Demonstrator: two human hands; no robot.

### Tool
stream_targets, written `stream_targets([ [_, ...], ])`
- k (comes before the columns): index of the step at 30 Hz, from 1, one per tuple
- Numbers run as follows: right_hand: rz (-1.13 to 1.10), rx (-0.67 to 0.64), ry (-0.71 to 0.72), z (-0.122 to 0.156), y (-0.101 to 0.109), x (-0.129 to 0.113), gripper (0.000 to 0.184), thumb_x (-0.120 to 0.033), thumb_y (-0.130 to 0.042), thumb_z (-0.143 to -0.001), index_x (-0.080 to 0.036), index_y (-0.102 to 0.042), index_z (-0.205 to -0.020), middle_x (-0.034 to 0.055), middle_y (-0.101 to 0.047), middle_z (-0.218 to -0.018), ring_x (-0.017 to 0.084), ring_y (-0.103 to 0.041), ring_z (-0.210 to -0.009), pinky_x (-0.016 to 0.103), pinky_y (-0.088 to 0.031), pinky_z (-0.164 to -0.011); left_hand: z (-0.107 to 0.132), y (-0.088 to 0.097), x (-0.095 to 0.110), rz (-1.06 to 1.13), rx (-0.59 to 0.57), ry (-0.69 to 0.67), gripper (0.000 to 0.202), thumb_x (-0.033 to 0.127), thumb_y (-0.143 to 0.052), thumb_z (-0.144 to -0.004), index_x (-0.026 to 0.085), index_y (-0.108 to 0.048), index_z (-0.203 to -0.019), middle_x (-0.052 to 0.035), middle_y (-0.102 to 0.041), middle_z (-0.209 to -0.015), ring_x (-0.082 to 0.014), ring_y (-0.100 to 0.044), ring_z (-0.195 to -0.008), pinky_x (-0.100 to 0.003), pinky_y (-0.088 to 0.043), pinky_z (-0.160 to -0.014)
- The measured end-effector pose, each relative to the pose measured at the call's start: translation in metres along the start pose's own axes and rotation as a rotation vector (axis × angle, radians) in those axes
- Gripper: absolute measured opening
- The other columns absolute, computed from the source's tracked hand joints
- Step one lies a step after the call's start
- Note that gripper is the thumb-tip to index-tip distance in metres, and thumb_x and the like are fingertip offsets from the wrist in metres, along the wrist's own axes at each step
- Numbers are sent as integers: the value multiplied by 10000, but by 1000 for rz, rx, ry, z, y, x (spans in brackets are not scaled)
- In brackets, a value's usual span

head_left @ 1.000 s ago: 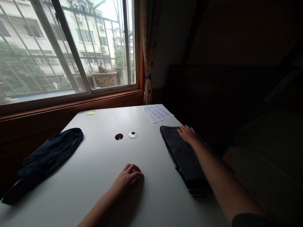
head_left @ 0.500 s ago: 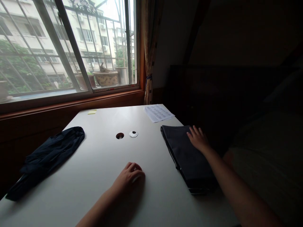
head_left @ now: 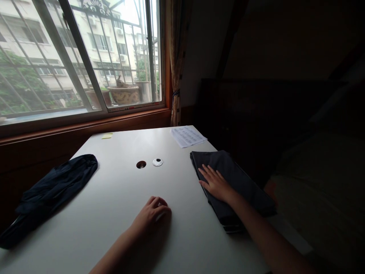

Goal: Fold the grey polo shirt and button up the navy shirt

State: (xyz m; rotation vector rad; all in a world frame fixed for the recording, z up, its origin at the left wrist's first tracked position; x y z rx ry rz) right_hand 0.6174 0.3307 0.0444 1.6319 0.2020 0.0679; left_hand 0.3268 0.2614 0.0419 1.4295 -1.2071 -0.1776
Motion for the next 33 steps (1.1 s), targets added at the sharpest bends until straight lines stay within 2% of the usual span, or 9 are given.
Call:
stream_targets([
  [7, -236, -22, 20, -7, -4, 36, 628, -604, -223, -990, -295, -297, -1532, 43, -225, -1618, 266, -162, -1498, 540, -212, -1187, 0, 0, -1, -3, -1, -11, 212, 235, -555, -929, 274, -665, -1105, -79, -622, -1110, -217, -550, -1002, -346, -512, -850],
  [13, -333, 84, -126, 0, -3, 119, 637, -568, -240, -975, -233, -384, -1498, 37, -275, -1601, 234, -175, -1493, 451, -233, -1210, 1, 0, -2, -17, 8, -14, 210, 217, -562, -925, 281, -667, -1095, -70, -626, -1101, -206, -553, -999, -329, -511, -855],
  [17, -247, 80, -374, 19, -9, 181, 652, -514, -212, -961, -178, -409, -1483, 55, -325, -1580, 221, -253, -1471, 385, -258, -1205, 2, 0, -2, -12, 13, -15, 202, 229, -571, -923, 276, -670, -1091, -72, -624, -1101, -207, -548, -1007, -330, -508, -863],
  [20, -192, 64, -500, 35, -14, 208, 675, -512, -238, -936, -126, -458, -1443, 146, -442, -1504, 304, -366, -1418, 480, -336, -1158, 2, 1, -2, -6, 9, -14, 203, 237, -570, -924, 278, -673, -1095, -73, -621, -1104, -207, -544, -1001, -334, -507, -859],
  [22, -167, 68, -534, 42, -12, 213, 709, -529, -265, -920, -90, -439, -1448, 183, -420, -1509, 356, -349, -1419, 556, -336, -1136, 1, 0, -2, -3, 4, -10, 206, 239, -563, -929, 277, -674, -1099, -76, -621, -1107, -209, -542, -1001, -337, -505, -857],
  [24, -122, 100, -521, 43, -3, 204, 725, -526, -262, -923, -66, -397, -1468, 182, -334, -1556, 373, -283, -1447, 599, -302, -1137, 1, 0, -2, 0, 5, -10, 207, 238, -551, -935, 270, -674, -1098, -82, -622, -1107, -213, -541, -1004, -340, -504, -856],
  [26, -73, 161, -417, 37, 14, 176, 693, -504, -236, -948, -88, -366, -1487, 147, -283, -1586, 346, -239, -1469, 593, -277, -1153, 1, 0, -1, 1, 10, -12, 203, 237, -546, -936, 266, -675, -1090, -85, -623, -1104, -216, -542, -1006, -343, -503, -855],
  [30, -118, 222, -73, 22, 40, 87, 637, -507, -242, -992, -175, -291, -1534, 76, -242, -1612, 253, -205, -1490, 467, -242, -1204, 1, 0, -1, -9, 3, -13, 207, 246, -549, -935, 273, -672, -1100, -82, -623, -1105, -215, -548, -1001, -344, -509, -851],
  [33, -111, 120, 93, 18, 31, 27, 625, -542, -269, -996, -263, -236, -1555, 32, -206, -1623, 255, -178, -1497, 506, -196, -1209, 0, 1, 0, -11, -3, -12, 209, 248, -552, -936, 274, -670, -1106, -82, -624, -1108, -213, -553, -1003, -344, -513, -857],
])
Point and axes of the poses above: each hand's wrist, its own z-axis away from the middle knuckle, its own y-axis out of the back of the hand, x = y × z, the point moved 8 cm from there along -z, towards the middle knuckle
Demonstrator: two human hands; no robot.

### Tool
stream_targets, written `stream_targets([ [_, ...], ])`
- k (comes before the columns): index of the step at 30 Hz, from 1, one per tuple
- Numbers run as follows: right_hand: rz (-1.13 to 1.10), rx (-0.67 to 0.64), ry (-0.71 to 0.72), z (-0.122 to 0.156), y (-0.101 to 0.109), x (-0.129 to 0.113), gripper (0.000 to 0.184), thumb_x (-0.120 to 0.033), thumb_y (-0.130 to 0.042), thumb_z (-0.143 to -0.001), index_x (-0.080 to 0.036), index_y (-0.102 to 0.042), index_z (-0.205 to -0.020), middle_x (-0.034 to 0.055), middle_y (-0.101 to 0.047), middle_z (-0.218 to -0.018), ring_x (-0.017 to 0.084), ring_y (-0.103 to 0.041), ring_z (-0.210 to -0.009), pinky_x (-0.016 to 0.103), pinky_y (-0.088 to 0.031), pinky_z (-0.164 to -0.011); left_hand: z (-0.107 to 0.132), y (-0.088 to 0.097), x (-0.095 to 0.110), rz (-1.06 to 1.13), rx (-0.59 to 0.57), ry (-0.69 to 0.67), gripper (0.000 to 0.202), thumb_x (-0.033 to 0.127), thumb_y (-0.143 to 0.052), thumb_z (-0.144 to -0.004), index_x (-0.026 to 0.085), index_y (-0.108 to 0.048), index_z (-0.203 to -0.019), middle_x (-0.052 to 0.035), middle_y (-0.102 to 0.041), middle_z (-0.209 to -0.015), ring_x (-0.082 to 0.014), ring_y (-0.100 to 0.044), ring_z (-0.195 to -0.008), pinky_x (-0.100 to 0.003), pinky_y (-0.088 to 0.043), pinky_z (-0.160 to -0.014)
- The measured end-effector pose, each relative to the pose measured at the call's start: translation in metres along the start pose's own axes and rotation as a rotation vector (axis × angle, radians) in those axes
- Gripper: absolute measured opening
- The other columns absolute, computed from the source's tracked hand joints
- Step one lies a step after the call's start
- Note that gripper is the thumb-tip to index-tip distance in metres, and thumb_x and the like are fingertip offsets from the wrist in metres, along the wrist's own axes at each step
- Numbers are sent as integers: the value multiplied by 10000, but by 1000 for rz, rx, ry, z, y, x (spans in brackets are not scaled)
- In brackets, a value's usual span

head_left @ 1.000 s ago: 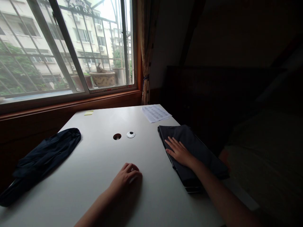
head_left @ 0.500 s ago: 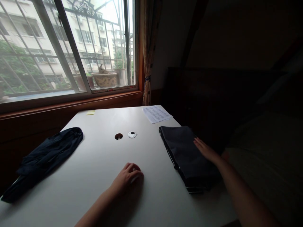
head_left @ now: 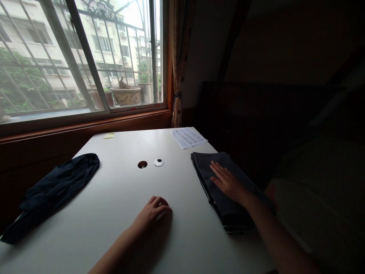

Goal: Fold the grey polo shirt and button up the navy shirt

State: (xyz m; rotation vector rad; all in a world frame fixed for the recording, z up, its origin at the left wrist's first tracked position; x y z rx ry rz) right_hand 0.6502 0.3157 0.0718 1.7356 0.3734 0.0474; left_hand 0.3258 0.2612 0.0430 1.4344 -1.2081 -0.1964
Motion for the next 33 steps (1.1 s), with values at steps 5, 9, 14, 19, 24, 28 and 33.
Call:
stream_targets([
  [5, 65, -116, 32, 6, -33, -36, 680, -610, -337, -966, -262, -269, -1546, 44, -175, -1627, 279, -188, -1493, 523, -208, -1197, 0, 2, 2, -3, 14, -8, 204, 247, -567, -926, 274, -679, -1095, -84, -628, -1092, -215, -558, -994, -340, -521, -848],
  [9, 16, -114, 15, 7, -32, -34, 680, -624, -311, -970, -260, -279, -1543, 46, -185, -1625, 265, -196, -1492, 503, -218, -1200, 0, 0, 1, -6, 12, -21, 213, 240, -571, -921, 274, -676, -1104, -85, -626, -1099, -216, -556, -997, -334, -521, -843],
  [14, -151, -116, -50, 16, -21, -11, 647, -608, -274, -983, -280, -284, -1540, 43, -209, -1619, 247, -218, -1486, 490, -227, -1204, 0, 1, 2, -5, 5, -15, 217, 234, -567, -921, 274, -676, -1104, -84, -629, -1098, -215, -558, -989, -342, -522, -852],
  [19, -207, 1, -225, 54, -11, 57, 636, -597, -263, -977, -277, -326, -1523, 39, -285, -1598, 238, -264, -1471, 452, -272, -1201, 0, 0, 1, -3, 9, -24, 218, 234, -554, -929, 272, -674, -1108, -87, -628, -1102, -217, -556, -999, -342, -519, -854],
  [24, -80, 106, -350, 105, -12, 137, 659, -577, -290, -944, -214, -404, -1483, 73, -326, -1581, 264, -262, -1470, 461, -266, -1205, 0, -3, -3, -15, 6, -24, 221, 237, -546, -934, 281, -673, -1110, -82, -626, -1102, -217, -552, -996, -335, -518, -839],
  [28, 37, 194, -428, 120, -3, 163, 688, -534, -283, -912, -150, -419, -1467, 139, -395, -1537, 322, -309, -1446, 531, -279, -1181, 0, -2, -2, -12, 9, -8, 220, 224, -556, -925, 279, -672, -1103, -81, -623, -1110, -218, -550, -1001, -343, -517, -847],
  [33, 32, 249, -304, 82, 38, 96, 644, -512, -253, -957, -200, -349, -1512, 50, -292, -1597, 254, -266, -1471, 427, -251, -1215, 0, -1, 0, -14, -6, -1, 220, 237, -552, -931, 284, -668, -1112, -77, -621, -1114, -218, -554, -1010, -350, -519, -863],
])
Point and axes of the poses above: each hand's wrist, its own z-axis away from the middle knuckle, its own y-axis out of the back of the hand, x = y × z, the point moved 8 cm from there along -z, towards the middle knuckle
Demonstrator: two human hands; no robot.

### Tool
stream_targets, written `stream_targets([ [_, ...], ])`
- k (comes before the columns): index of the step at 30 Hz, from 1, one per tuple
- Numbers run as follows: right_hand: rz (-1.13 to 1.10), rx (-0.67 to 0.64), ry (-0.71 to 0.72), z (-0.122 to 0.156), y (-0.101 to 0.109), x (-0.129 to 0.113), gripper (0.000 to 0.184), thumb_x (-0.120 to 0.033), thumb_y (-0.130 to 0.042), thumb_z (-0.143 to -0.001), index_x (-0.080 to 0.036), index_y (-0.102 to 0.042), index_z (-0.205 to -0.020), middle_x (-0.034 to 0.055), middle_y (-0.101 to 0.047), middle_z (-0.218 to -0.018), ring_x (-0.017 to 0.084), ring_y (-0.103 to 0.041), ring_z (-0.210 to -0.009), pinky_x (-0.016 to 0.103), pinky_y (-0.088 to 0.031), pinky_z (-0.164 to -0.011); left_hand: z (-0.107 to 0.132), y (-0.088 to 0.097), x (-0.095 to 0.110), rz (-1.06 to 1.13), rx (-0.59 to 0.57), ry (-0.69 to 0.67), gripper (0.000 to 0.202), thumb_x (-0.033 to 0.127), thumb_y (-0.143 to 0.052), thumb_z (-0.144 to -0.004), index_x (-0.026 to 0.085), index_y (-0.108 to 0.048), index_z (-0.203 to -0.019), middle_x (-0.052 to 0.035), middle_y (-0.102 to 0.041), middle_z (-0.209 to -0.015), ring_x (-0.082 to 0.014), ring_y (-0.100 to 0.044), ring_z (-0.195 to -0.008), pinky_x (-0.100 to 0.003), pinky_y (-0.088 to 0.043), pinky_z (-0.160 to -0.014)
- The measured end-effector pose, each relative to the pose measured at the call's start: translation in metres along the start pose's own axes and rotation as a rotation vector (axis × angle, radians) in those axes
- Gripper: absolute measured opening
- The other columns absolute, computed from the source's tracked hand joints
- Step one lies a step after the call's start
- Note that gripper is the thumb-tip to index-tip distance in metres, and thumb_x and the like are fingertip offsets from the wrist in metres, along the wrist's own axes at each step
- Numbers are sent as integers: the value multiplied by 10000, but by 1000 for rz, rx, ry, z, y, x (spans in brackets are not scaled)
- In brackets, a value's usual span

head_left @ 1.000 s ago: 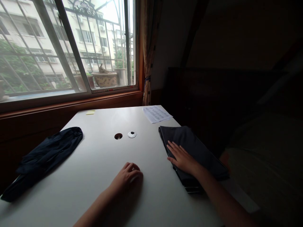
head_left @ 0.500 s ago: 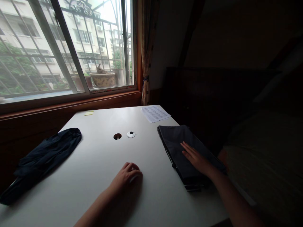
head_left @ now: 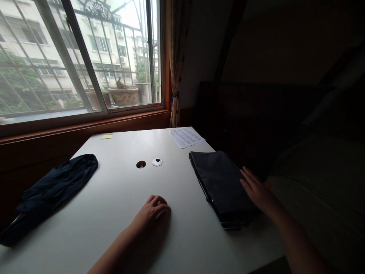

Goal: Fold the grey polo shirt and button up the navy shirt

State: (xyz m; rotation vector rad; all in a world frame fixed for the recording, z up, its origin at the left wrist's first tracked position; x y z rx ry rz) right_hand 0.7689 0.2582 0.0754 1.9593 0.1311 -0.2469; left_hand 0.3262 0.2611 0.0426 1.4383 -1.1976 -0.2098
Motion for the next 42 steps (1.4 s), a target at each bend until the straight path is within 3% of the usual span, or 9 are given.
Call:
stream_targets([
  [4, -91, -59, 142, -17, 10, -86, 635, -535, -250, -985, -256, -235, -1555, -27, -156, -1635, 236, -196, -1493, 418, -227, -1227, 0, 0, 0, 7, 7, 4, 221, 229, -540, -933, 277, -668, -1107, -80, -619, -1113, -217, -550, -1010, -350, -516, -864],
  [8, -20, -268, 252, -9, -38, -129, 704, -568, -263, -985, -197, -157, -1574, 55, -141, -1636, 268, -165, -1498, 501, -223, -1208, 0, 0, 0, 20, 1, 15, 225, 227, -554, -927, 286, -666, -1113, -73, -622, -1120, -217, -543, -1020, -351, -508, -872],
  [11, 37, -353, 248, -1, -70, -131, 757, -613, -310, -962, -183, -173, -1570, 92, -158, -1629, 286, -186, -1492, 523, -234, -1195, 0, 1, 1, 21, 5, 19, 220, 227, -565, -921, 285, -671, -1105, -73, -627, -1111, -215, -542, -1009, -348, -506, -871],
  [13, 22, -365, 245, 0, -75, -128, 756, -626, -317, -958, -198, -188, -1567, 90, -168, -1628, 283, -189, -1491, 516, -232, -1196, -1, 2, 1, 20, 6, 20, 218, 234, -576, -915, 284, -673, -1104, -76, -627, -1110, -217, -542, -1005, -344, -508, -862],
  [15, -26, -347, 243, -5, -68, -125, 714, -612, -296, -972, -219, -211, -1562, 84, -209, -1619, 272, -213, -1485, 508, -246, -1193, 0, 2, 2, 21, 8, 21, 217, 238, -574, -917, 284, -674, -1104, -77, -626, -1112, -217, -541, -1007, -340, -510, -859],
  [20, -43, -123, 201, -17, -40, -105, 690, -571, -274, -992, -174, -231, -1555, 107, -228, -1613, 266, -206, -1489, 500, -219, -1205, 0, 0, -1, 20, 10, 19, 217, 232, -571, -918, 284, -674, -1102, -78, -624, -1115, -218, -538, -1013, -338, -512, -858],
  [26, 6, -366, 140, -1, -79, -87, 719, -615, -263, -975, -164, -294, -1535, 124, -261, -1598, 279, -204, -1486, 510, -271, -1180, 1, -3, -4, 12, 13, 8, 220, 248, -559, -927, 291, -673, -1110, -77, -625, -1114, -219, -539, -1006, -347, -516, -856],
  [36, 40, -206, 240, 39, -50, -115, 700, -596, -375, -962, -226, -266, -1546, 100, -292, -1592, 293, -294, -1457, 523, -316, -1154, 0, -1, -2, 2, 15, 7, 225, 235, -555, -929, 289, -670, -1114, -77, -624, -1115, -219, -543, -1017, -349, -518, -863],
  [42, 0, -297, 223, 57, -41, -109, 684, -602, -408, -951, -264, -294, -1535, 83, -233, -1611, 299, -263, -1468, 556, -294, -1160, 1, -1, -2, -4, 3, 8, 219, 246, -553, -931, 287, -673, -1110, -79, -626, -1117, -226, -542, -1022, -364, -517, -875],
])
Point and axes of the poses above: each hand's wrist, its own z-axis away from the middle knuckle, its own y-axis out of the back of the hand, x = y × z, the point moved 8 cm from there along -z, towards the middle knuckle
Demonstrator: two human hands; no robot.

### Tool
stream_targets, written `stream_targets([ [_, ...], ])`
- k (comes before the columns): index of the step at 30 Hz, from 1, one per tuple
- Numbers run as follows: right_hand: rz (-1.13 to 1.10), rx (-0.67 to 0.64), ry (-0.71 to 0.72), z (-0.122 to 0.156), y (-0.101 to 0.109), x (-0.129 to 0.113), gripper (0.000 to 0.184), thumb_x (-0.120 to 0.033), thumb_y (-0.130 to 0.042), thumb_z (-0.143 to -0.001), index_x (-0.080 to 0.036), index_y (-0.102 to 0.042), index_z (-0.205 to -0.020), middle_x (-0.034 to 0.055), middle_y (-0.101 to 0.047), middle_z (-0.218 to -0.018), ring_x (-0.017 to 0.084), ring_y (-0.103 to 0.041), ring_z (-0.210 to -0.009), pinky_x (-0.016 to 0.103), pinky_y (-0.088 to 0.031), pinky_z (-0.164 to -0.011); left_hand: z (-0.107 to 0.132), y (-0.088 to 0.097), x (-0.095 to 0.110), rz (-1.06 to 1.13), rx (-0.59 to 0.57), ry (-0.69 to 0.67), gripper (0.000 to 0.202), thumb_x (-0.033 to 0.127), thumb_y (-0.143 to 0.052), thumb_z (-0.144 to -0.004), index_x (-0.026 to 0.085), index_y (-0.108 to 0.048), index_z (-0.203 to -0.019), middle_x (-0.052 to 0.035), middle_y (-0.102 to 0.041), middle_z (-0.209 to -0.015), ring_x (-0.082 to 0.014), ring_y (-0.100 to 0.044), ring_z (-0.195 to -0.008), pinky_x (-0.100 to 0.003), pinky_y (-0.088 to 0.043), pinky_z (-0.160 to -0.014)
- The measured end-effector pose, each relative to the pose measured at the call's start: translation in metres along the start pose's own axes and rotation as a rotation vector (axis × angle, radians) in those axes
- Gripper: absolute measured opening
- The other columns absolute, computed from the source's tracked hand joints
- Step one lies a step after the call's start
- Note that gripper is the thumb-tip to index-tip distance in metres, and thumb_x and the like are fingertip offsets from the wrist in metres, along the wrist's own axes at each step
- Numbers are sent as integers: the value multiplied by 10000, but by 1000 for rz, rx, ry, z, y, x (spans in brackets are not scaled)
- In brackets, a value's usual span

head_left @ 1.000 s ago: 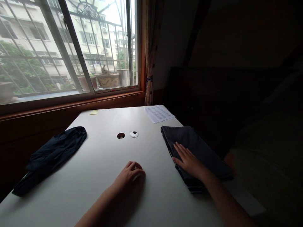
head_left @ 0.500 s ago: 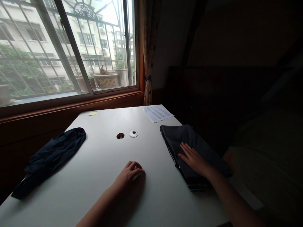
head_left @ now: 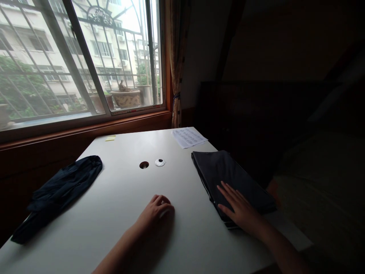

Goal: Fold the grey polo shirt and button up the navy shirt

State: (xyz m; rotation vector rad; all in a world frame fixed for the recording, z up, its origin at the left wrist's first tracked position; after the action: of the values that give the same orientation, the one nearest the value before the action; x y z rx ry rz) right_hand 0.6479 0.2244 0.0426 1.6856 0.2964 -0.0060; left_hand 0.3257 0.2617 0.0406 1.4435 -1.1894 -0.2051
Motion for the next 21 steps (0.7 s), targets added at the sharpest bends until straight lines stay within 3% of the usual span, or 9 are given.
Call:
stream_targets([
  [3, -79, -47, 35, -7, 16, 6, 612, -587, -404, -961, -302, -367, -1501, 54, -315, -1585, 280, -303, -1453, 529, -308, -1164, 0, 1, 1, -1, 1, 1, 217, 247, -554, -929, 283, -677, -1104, -82, -628, -1113, -228, -543, -1018, -363, -518, -868],
  [6, -58, 115, 24, -24, 42, 27, 585, -550, -360, -987, -260, -386, -1494, 61, -335, -1577, 258, -307, -1454, 487, -274, -1191, -1, 1, 1, 2, 1, 4, 220, 253, -552, -929, 294, -675, -1107, -75, -628, -1116, -225, -544, -1020, -360, -518, -870],
  [8, 34, 229, -9, -35, 48, 46, 614, -545, -331, -989, -199, -392, -1492, 94, -324, -1580, 281, -302, -1455, 501, -283, -1180, -1, 2, 0, 2, 5, 10, 220, 260, -544, -936, 302, -673, -1108, -70, -628, -1116, -222, -543, -1023, -358, -516, -875],
  [11, 181, 247, -86, -46, 30, 77, 621, -539, -289, -982, -171, -455, -1453, 126, -370, -1554, 323, -295, -1453, 584, -272, -1151, 0, 3, 0, 1, 13, 8, 214, 262, -550, -933, 298, -678, -1100, -71, -631, -1107, -220, -545, -1016, -354, -515, -873],
  [15, 205, 110, -198, -49, -5, 109, 600, -512, -247, -969, -208, -516, -1410, 123, -385, -1546, 344, -298, -1448, 630, -292, -1108, 0, 2, 1, 11, 23, -9, 219, 245, -555, -925, 287, -682, -1099, -79, -630, -1102, -219, -546, -1008, -349, -518, -867],
  [18, 187, 69, -227, -48, -11, 117, 627, -522, -236, -961, -199, -477, -1441, 118, -330, -1574, 337, -267, -1462, 625, -266, -1121, 0, 2, 1, 14, 37, -18, 224, 237, -557, -921, 283, -683, -1101, -84, -633, -1099, -223, -547, -1004, -352, -522, -856],
  [21, 149, 80, -266, -49, -2, 111, 631, -522, -227, -965, -192, -472, -1443, 109, -373, -1554, 343, -269, -1459, 648, -244, -1120, 0, 3, 1, 14, 45, -22, 224, 235, -571, -913, 281, -686, -1100, -87, -636, -1090, -225, -550, -1002, -352, -526, -854],
])
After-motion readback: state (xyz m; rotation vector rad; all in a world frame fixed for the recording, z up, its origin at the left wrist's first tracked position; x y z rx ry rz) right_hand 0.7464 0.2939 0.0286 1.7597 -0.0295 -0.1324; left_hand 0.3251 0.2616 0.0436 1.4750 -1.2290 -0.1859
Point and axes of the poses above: each hand's wrist, its own z-axis away from the middle knuckle, its own y-axis out of the back of the hand, x = y × z, the point moved 8 cm from there along -z, towards the middle knuckle
